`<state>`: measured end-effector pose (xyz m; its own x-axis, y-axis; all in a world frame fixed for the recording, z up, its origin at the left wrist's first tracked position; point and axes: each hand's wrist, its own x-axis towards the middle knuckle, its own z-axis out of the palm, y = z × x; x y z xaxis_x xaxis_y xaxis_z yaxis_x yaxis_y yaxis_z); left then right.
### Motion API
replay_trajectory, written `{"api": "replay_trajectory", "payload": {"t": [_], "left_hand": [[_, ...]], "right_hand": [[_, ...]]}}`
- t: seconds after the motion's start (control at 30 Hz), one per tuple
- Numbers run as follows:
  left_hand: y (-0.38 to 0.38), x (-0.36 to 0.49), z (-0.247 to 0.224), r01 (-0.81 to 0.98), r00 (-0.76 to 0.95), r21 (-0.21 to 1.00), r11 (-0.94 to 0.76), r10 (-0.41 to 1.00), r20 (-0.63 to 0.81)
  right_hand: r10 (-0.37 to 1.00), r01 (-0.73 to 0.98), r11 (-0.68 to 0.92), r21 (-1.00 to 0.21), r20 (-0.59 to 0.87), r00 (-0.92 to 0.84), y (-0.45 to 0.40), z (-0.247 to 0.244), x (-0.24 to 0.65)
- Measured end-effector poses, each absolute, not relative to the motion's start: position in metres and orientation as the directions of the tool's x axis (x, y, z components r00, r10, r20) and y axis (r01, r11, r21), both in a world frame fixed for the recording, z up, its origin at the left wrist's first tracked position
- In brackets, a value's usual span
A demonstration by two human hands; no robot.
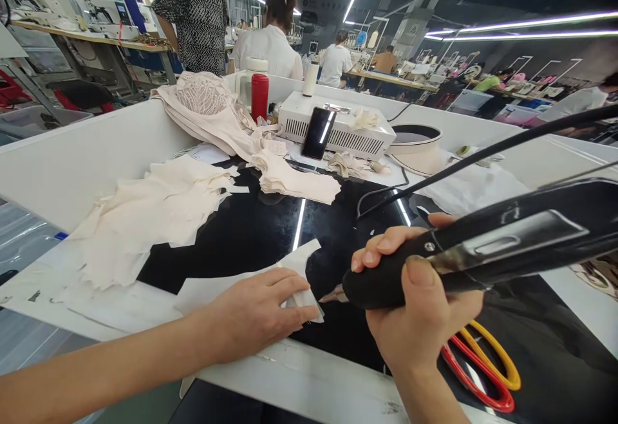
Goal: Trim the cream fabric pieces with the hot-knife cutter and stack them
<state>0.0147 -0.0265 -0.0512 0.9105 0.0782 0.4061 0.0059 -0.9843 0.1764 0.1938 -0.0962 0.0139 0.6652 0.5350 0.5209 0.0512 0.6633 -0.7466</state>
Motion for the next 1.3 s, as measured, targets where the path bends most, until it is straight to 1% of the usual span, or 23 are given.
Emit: {"api": "replay_trajectory", "payload": {"t": [0.3,0.5,0.67,0.83,0.97,1.07,1.2,1.3], "left_hand": [[-0.025,0.016,-0.053,0.012,0.897,0.173,-0.985,0.087,0.433],[-0.025,0.014,-0.054,0.029,0.884,0.181,-0.983,0.11,0.454],[-0.025,0.014,-0.054,0.024,0.886,0.187,-0.982,0.108,0.452],[-0.023,0.015,-0.055,0.025,0.889,0.201,-0.979,0.114,0.443],[-0.032,0.015,-0.054,0.061,0.903,0.192,-0.979,0.136,0.407],[-0.048,0.011,-0.052,0.111,0.911,0.164,-0.98,0.166,0.377],[-0.06,0.006,-0.048,0.134,0.905,0.142,-0.981,0.179,0.386],[-0.05,0.005,-0.046,0.106,0.901,0.139,-0.985,0.154,0.407]], "right_hand": [[0.559,0.043,0.656,-0.754,0.523,0.643,-0.094,0.008,0.191],[0.574,0.035,0.632,-0.774,0.498,0.65,-0.092,0.011,0.19],[0.53,0.026,0.677,-0.735,0.512,0.676,-0.084,0.013,0.189],[0.562,0.03,0.65,-0.76,0.506,0.655,-0.079,0.009,0.189],[0.571,0.043,0.632,-0.774,0.502,0.649,-0.084,0.008,0.186],[0.592,0.047,0.626,-0.779,0.514,0.621,-0.092,0.009,0.185],[0.592,0.068,0.646,-0.761,0.555,0.584,-0.102,0.009,0.185],[0.589,0.067,0.654,-0.754,0.563,0.58,-0.104,0.008,0.185]]}}
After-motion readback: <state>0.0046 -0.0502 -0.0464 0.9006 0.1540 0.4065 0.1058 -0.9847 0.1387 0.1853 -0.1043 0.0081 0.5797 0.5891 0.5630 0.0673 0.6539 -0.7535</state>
